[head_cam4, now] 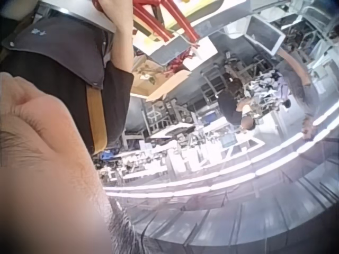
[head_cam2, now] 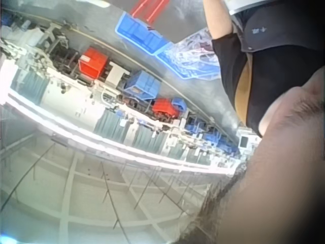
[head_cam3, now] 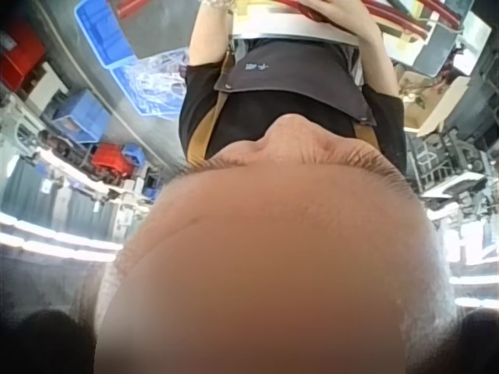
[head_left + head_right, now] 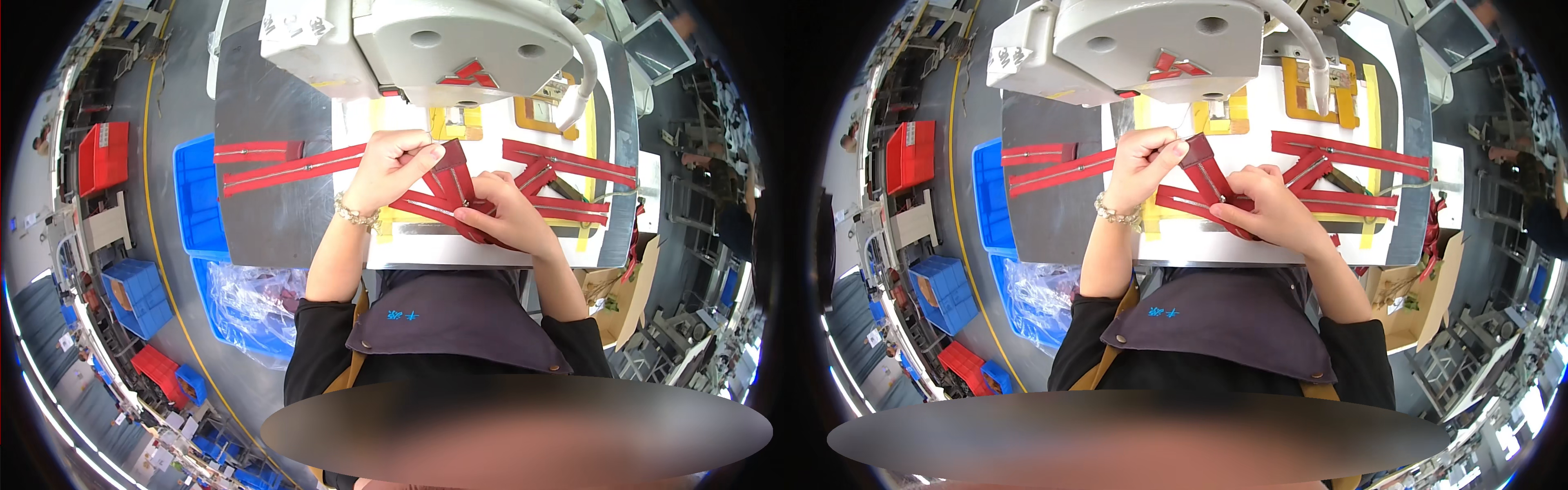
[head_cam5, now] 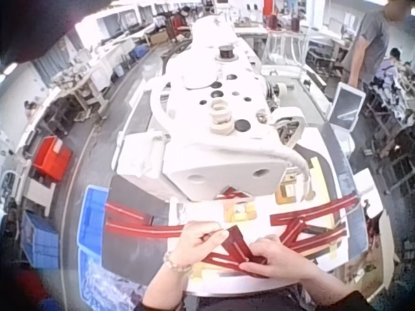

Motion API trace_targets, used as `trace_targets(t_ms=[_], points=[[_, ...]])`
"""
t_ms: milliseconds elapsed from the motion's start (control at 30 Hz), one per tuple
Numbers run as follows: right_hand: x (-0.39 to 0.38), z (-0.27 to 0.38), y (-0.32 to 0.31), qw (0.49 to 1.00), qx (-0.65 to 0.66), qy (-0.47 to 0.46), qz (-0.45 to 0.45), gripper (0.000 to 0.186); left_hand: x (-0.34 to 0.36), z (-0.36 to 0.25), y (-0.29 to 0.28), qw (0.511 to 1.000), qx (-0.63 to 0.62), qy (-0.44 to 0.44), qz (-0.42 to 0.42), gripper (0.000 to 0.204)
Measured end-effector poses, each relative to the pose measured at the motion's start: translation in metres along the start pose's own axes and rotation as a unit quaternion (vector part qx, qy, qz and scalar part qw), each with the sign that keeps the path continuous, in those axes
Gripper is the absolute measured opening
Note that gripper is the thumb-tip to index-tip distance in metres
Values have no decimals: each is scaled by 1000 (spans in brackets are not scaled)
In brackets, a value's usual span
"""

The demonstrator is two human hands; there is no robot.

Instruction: The recorder uses an industrial sewing machine to attach zippers or small fabric tabs to leather/fabric components.

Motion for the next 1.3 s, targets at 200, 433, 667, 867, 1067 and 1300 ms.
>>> trace_targets(t_ms=[200,433,667,867,1067,1300], points=[[9,4,-33,958,227,148,92,26,3,12,-11,996,-47,-1,-75,29],[-11,14,-80,993,34,114,25,14,7,15,-34,989,-37,-38,-141,29],[-26,56,4,956,240,64,154,14,15,29,-71,991,50,-88,-91,33],[-28,44,84,947,230,78,209,15,17,33,-61,984,114,-139,7,31],[-38,42,80,964,171,26,200,22,11,40,-66,958,253,-133,10,26],[-59,32,59,977,149,41,149,22,6,9,-49,878,469,78,-56,29]])
Point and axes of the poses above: each hand's wrist, its own x-axis towards the middle knuckle, its own y-axis out of the palm, z = x × y, the point moved 3 cm from there along x, towards the middle knuckle, and after that the axes turned 11 degrees about -z, right-handed, at the moved point
